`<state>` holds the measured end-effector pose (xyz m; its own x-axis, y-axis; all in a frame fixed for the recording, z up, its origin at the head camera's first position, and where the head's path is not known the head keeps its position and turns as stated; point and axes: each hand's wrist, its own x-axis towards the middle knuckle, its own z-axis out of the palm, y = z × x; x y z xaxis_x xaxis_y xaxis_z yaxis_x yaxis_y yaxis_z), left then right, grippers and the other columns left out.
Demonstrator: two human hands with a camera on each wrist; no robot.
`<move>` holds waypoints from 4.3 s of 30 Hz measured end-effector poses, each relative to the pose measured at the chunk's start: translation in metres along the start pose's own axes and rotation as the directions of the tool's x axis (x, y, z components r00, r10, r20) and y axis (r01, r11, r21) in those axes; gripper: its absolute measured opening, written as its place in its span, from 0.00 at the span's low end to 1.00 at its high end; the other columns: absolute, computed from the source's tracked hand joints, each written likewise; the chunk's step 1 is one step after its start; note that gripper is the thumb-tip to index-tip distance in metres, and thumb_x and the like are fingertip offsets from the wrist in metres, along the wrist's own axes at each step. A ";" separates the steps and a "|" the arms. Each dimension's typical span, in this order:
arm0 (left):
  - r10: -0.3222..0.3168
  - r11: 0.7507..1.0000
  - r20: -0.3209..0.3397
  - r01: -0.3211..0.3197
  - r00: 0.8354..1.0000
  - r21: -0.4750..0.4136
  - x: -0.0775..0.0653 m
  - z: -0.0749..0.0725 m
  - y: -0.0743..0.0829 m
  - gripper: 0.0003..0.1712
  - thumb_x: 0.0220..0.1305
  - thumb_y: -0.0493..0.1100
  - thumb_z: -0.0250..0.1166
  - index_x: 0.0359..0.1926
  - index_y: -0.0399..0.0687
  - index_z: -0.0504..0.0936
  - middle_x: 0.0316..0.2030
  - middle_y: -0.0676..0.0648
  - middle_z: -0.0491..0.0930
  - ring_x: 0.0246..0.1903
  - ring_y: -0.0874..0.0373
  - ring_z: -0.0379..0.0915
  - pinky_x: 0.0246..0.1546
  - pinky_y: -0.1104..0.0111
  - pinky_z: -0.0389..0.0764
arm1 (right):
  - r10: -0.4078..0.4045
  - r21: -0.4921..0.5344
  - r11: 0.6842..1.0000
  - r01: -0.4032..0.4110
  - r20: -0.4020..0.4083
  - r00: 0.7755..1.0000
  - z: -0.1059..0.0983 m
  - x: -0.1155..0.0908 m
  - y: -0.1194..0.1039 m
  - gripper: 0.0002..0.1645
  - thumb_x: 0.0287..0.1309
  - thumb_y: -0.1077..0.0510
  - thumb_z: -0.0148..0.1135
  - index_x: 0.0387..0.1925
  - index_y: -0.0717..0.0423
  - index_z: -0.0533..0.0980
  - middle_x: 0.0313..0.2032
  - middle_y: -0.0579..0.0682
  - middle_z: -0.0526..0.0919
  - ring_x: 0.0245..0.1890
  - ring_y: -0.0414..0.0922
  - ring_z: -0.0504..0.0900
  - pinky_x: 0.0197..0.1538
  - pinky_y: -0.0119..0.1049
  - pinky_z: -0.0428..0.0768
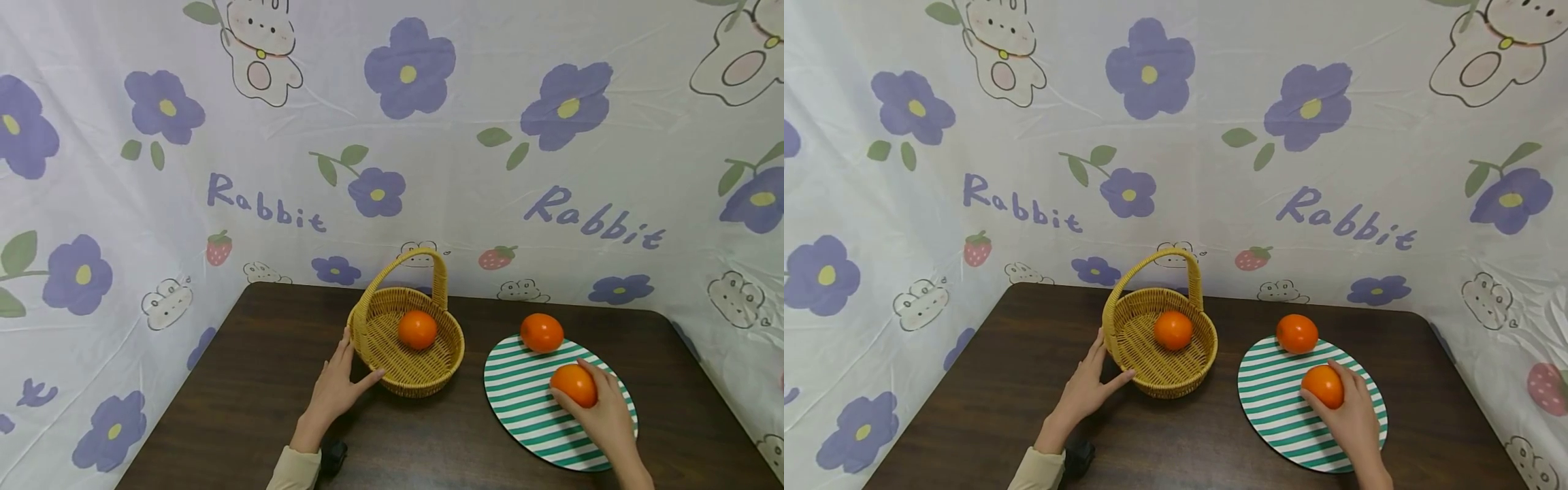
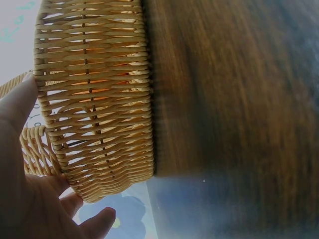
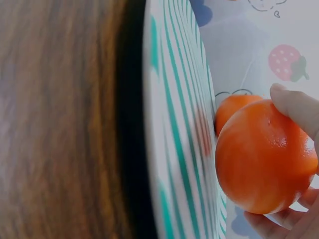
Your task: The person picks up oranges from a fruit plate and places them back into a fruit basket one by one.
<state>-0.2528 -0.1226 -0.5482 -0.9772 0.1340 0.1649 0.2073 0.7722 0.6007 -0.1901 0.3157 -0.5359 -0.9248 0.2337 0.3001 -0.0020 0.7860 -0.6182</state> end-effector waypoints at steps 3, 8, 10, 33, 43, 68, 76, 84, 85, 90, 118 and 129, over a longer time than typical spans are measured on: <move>-0.003 1.000 0.005 0.003 1.000 -0.004 0.000 0.000 0.001 0.57 0.51 0.77 0.53 0.73 0.52 0.46 0.73 0.51 0.38 0.70 0.48 0.46 0.65 0.42 0.48 | -0.025 0.013 1.000 0.025 -0.010 1.000 0.000 0.001 -0.005 0.47 0.47 0.43 0.69 0.65 0.58 0.62 0.55 0.67 0.66 0.45 0.61 0.70 0.41 0.59 0.71; -0.012 1.000 0.014 0.012 1.000 -0.002 -0.001 -0.003 0.002 0.58 0.50 0.77 0.53 0.73 0.53 0.45 0.73 0.52 0.37 0.70 0.49 0.45 0.65 0.43 0.47 | -0.059 0.039 0.998 0.059 -0.004 0.998 0.001 0.004 -0.016 0.46 0.48 0.44 0.69 0.64 0.58 0.63 0.54 0.66 0.66 0.44 0.60 0.71 0.41 0.57 0.72; -0.018 1.000 0.018 0.018 1.000 0.001 -0.001 -0.004 0.002 0.57 0.50 0.77 0.53 0.73 0.53 0.45 0.73 0.52 0.37 0.70 0.49 0.44 0.66 0.43 0.47 | -0.069 0.044 0.997 0.069 -0.001 0.998 0.001 0.006 -0.020 0.46 0.48 0.43 0.69 0.64 0.58 0.63 0.55 0.66 0.66 0.45 0.60 0.71 0.41 0.57 0.72; -0.022 1.000 0.025 0.023 0.999 -0.011 -0.001 -0.004 0.005 0.57 0.51 0.75 0.55 0.73 0.54 0.45 0.73 0.53 0.37 0.70 0.49 0.44 0.65 0.42 0.47 | -0.180 0.096 0.979 0.178 0.017 0.983 0.023 0.019 -0.061 0.42 0.45 0.44 0.71 0.61 0.51 0.67 0.56 0.59 0.67 0.45 0.59 0.74 0.42 0.60 0.76; -0.016 1.000 0.014 0.016 1.000 0.003 -0.002 -0.003 0.004 0.57 0.51 0.76 0.54 0.73 0.53 0.44 0.73 0.51 0.38 0.70 0.48 0.44 0.65 0.42 0.47 | -0.252 0.115 0.962 0.249 0.009 0.968 0.030 0.025 -0.080 0.41 0.45 0.46 0.72 0.61 0.51 0.67 0.56 0.60 0.68 0.47 0.60 0.74 0.44 0.61 0.75; -0.022 1.000 0.025 0.022 0.999 0.000 -0.002 -0.003 0.003 0.57 0.51 0.75 0.54 0.73 0.57 0.42 0.73 0.54 0.35 0.70 0.49 0.43 0.66 0.43 0.47 | -0.301 0.174 0.942 0.287 0.057 0.952 0.049 0.034 -0.117 0.43 0.44 0.43 0.72 0.62 0.48 0.67 0.59 0.56 0.67 0.51 0.56 0.73 0.48 0.58 0.76; -0.015 1.000 0.016 0.015 1.000 -0.004 -0.002 -0.003 0.004 0.57 0.51 0.75 0.54 0.73 0.55 0.43 0.73 0.52 0.37 0.70 0.49 0.44 0.65 0.42 0.47 | -0.342 0.173 0.928 0.329 0.047 0.939 0.054 0.036 -0.130 0.42 0.44 0.45 0.72 0.61 0.49 0.68 0.58 0.55 0.68 0.50 0.56 0.73 0.46 0.57 0.76; -0.037 0.999 0.036 0.037 0.999 -0.003 -0.001 -0.004 0.004 0.58 0.50 0.78 0.53 0.73 0.58 0.40 0.73 0.54 0.36 0.71 0.51 0.43 0.66 0.44 0.46 | -0.374 0.177 0.917 0.359 0.064 0.925 0.062 0.039 -0.143 0.41 0.44 0.45 0.72 0.61 0.47 0.68 0.59 0.54 0.68 0.52 0.55 0.72 0.47 0.55 0.77; -0.037 0.999 0.037 0.037 0.999 -0.004 -0.001 -0.004 0.004 0.58 0.50 0.78 0.53 0.73 0.59 0.40 0.73 0.54 0.36 0.71 0.51 0.43 0.66 0.44 0.45 | -0.377 0.175 0.916 0.361 0.065 0.924 0.063 0.040 -0.144 0.41 0.44 0.45 0.72 0.61 0.48 0.68 0.59 0.54 0.68 0.53 0.55 0.71 0.47 0.55 0.77; -0.031 1.000 0.036 0.031 0.999 -0.004 -0.002 -0.004 0.004 0.57 0.50 0.77 0.53 0.73 0.57 0.41 0.73 0.53 0.36 0.71 0.50 0.43 0.66 0.43 0.46 | -0.393 0.174 0.911 0.375 0.081 0.916 0.070 0.041 -0.151 0.41 0.44 0.44 0.72 0.61 0.47 0.68 0.59 0.53 0.68 0.54 0.55 0.71 0.47 0.55 0.77; -0.044 0.999 0.054 0.044 0.998 0.000 -0.002 -0.006 0.005 0.57 0.51 0.77 0.52 0.73 0.57 0.41 0.73 0.53 0.35 0.70 0.49 0.44 0.66 0.43 0.46 | -0.491 0.171 0.870 0.462 0.226 0.841 0.116 0.030 -0.192 0.42 0.41 0.43 0.73 0.60 0.45 0.69 0.56 0.51 0.71 0.49 0.52 0.75 0.44 0.51 0.79; -0.028 1.000 0.039 0.029 0.999 -0.008 -0.001 -0.005 0.005 0.58 0.51 0.77 0.53 0.73 0.53 0.44 0.73 0.51 0.36 0.70 0.48 0.46 0.65 0.41 0.47 | -0.542 0.161 0.840 0.518 0.240 0.805 0.133 0.033 -0.200 0.42 0.41 0.44 0.73 0.60 0.48 0.69 0.55 0.53 0.71 0.50 0.53 0.74 0.44 0.53 0.79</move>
<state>-0.2502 -0.1222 -0.5415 -0.9837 0.1360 0.1176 0.1796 0.7708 0.6112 -0.2709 0.0899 -0.4987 -0.8347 -0.3755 0.4028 -0.5421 0.6890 -0.4810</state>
